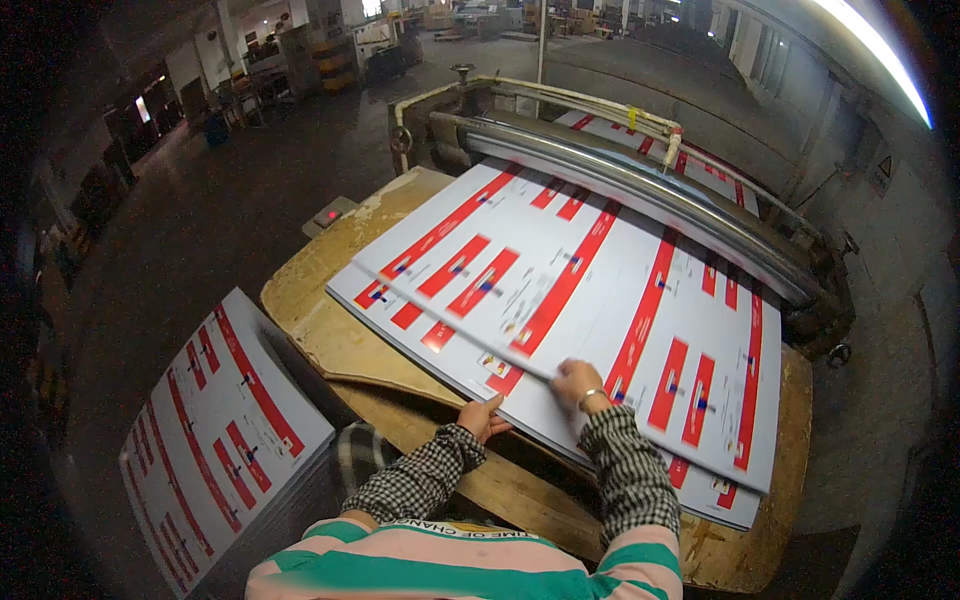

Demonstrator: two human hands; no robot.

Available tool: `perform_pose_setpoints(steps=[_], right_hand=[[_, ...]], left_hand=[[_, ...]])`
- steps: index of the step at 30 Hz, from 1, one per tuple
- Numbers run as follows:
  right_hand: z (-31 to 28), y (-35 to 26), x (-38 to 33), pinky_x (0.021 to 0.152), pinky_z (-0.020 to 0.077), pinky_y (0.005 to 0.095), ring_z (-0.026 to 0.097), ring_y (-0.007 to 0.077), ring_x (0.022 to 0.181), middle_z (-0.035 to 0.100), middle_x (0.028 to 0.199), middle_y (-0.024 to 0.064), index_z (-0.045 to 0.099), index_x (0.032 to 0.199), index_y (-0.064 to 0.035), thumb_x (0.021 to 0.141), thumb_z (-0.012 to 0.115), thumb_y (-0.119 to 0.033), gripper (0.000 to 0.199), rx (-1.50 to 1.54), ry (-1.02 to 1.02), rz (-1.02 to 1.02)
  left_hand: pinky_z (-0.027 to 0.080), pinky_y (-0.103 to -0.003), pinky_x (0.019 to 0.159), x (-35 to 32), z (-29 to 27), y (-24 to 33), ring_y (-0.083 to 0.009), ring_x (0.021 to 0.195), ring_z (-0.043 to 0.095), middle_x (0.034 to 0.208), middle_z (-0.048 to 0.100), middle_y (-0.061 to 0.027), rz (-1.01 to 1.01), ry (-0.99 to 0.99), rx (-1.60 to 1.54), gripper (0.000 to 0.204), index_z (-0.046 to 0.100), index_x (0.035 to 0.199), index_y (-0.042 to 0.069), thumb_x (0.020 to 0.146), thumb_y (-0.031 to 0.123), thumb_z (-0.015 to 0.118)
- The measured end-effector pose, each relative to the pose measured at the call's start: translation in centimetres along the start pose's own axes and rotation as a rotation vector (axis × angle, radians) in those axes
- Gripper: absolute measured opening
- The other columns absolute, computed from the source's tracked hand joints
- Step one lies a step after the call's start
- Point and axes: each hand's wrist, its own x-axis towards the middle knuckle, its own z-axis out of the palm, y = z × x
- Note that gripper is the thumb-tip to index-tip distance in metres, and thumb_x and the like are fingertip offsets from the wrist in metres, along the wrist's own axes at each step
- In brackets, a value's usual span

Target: Feeding large sheets of printed paper into an industrial rolling or laminating machine.

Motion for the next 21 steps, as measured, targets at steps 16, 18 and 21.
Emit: perform_pose_setpoints(steps=[16, 18, 21], right_hand=[[0.1, -2.2, -5.4, 0.058, 0.0458, 0.0323, 0.058, 0.0223, 0.061, 0.057, 0.062, 0.0146, 0.059, 0.075, -0.0025, 0.068, 0.05, -0.016, 0.018, 0.108, -0.112, -0.348], [-2.7, -5.0, -5.6, 0.061, 0.0464, 0.0306, 0.059, 0.0215, 0.065, 0.059, 0.069, 0.0153, 0.059, 0.08, -0.0018, 0.07, 0.049, -0.012, 0.018, 0.072, -0.147, -0.316], [-1.1, -4.3, -5.2, 0.07, 0.0468, 0.0279, 0.06, 0.0206, 0.08, 0.059, 0.093, 0.0178, 0.059, 0.092, -0.0002, 0.069, 0.053, -0.013, 0.027, 0.062, -0.105, -0.354]], left_hand=[[0.049, -0.031, 0.059, -2.0, -3.8, -1.2, -0.021, 0.07, 0.058, 0.083, 0.058, -0.011, 0.034, -0.203, -0.053, 0.021, 0.052, 0.09, -0.002, 0.075, 0.013, 0.056], [0.049, -0.038, 0.064, -0.4, -3.5, -1.0, -0.0259, 0.071, 0.057, 0.082, 0.058, -0.0118, 0.034, 0.089, -0.09, 0.021, 0.053, 0.092, -0.003, 0.075, 0.009, 0.047], [0.049, -0.039, 0.069, 3.8, -4.1, -2.1, -0.027, 0.08, 0.057, 0.089, 0.057, -0.0152, -0.005, 0.156, -0.092, 0.025, 0.054, 0.092, -0.004, 0.073, 0.004, 0.04]])
